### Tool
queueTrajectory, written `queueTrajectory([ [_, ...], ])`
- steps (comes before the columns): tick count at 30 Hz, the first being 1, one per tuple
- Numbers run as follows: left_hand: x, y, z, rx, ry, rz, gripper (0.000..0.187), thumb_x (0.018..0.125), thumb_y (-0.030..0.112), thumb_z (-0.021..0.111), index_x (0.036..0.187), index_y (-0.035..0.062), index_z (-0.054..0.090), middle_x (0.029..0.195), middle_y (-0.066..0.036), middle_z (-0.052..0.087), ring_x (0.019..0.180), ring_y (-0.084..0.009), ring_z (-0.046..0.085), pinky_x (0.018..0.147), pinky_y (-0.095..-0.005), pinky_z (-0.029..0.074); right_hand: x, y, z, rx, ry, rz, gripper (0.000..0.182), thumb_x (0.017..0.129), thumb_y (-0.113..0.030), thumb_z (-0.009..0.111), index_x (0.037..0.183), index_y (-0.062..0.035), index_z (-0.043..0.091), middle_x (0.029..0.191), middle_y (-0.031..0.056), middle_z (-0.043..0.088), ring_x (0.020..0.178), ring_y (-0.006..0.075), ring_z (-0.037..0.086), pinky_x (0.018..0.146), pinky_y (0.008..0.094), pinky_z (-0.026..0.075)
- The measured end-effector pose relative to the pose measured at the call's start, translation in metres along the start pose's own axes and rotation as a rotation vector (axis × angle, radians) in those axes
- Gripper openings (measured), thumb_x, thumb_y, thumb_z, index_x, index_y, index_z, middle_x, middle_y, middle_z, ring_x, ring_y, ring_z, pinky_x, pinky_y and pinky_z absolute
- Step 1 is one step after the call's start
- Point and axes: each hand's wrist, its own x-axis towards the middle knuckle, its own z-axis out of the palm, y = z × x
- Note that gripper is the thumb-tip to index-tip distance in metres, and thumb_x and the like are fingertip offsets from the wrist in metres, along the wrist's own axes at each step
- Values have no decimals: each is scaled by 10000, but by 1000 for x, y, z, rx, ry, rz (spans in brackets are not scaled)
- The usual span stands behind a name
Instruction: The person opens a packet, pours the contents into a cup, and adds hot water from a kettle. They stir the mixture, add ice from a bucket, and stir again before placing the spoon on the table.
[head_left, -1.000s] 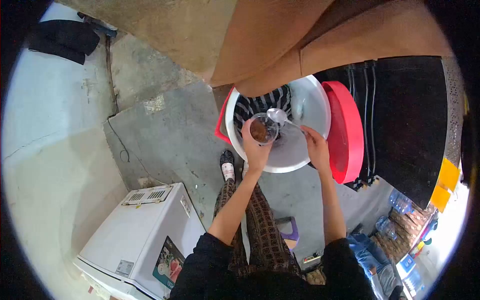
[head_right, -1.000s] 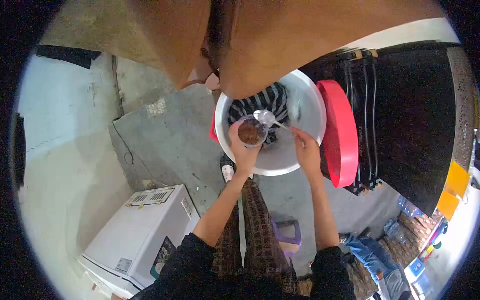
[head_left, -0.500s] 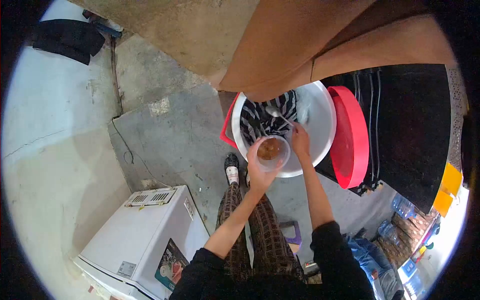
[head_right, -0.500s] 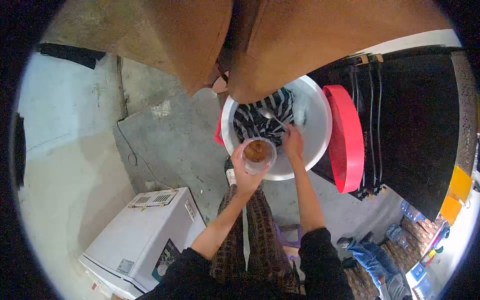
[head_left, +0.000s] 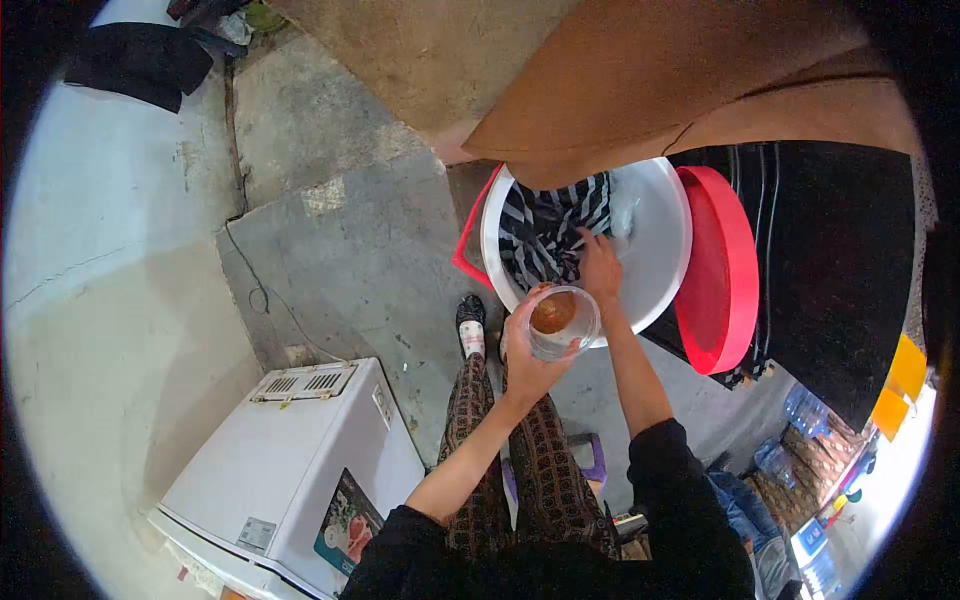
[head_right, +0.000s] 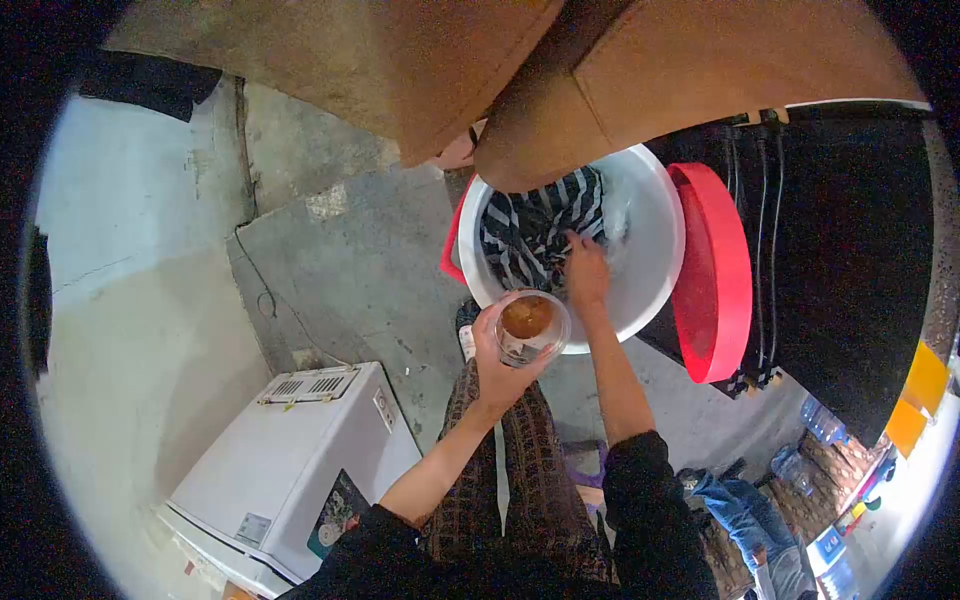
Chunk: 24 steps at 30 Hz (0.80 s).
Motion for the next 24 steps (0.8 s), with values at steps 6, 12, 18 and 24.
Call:
queueTrajectory([
  [6, 5, -2, 1, -136, 74, -34, 727, 629, 37, 768, 1260, 28, 405, 1262, -148, 470, 1218, -294, 440, 1037, -384, 333, 23, 10, 35, -5, 126, -58, 359, 798, -41, 482, 1109, -151, 623, 939, 152, 598, 845, 351, 590, 697, 439, 500],
  [12, 12, -7, 2, -118, 91, 16, 706, 640, 48, 765, 1253, 25, 415, 1262, -147, 474, 1222, -296, 438, 1036, -384, 335, 30, 6, 79, 249, -163, 224, 291, 830, -176, 501, 1075, -166, 658, 953, 174, 645, 934, 337, 612, 793, 440, 494],
  [18, 17, -6, -4, 40, -15, 24, 782, 652, 44, 768, 1300, 25, 330, 1279, -139, 406, 1242, -275, 400, 1055, -385, 310, 23, 23, 89, 514, -113, 227, 303, 862, -202, 471, 1110, -171, 644, 989, 178, 647, 917, 341, 623, 808, 411, 484],
  [24, 20, -5, -2, 33, 19, -8, 748, 632, 51, 766, 1282, 34, 398, 1284, -141, 451, 1242, -285, 418, 1045, -378, 323, 12, 22, 65, 576, 47, 260, 300, 879, -142, 448, 1103, -163, 647, 968, 171, 655, 912, 327, 626, 797, 381, 477],
])
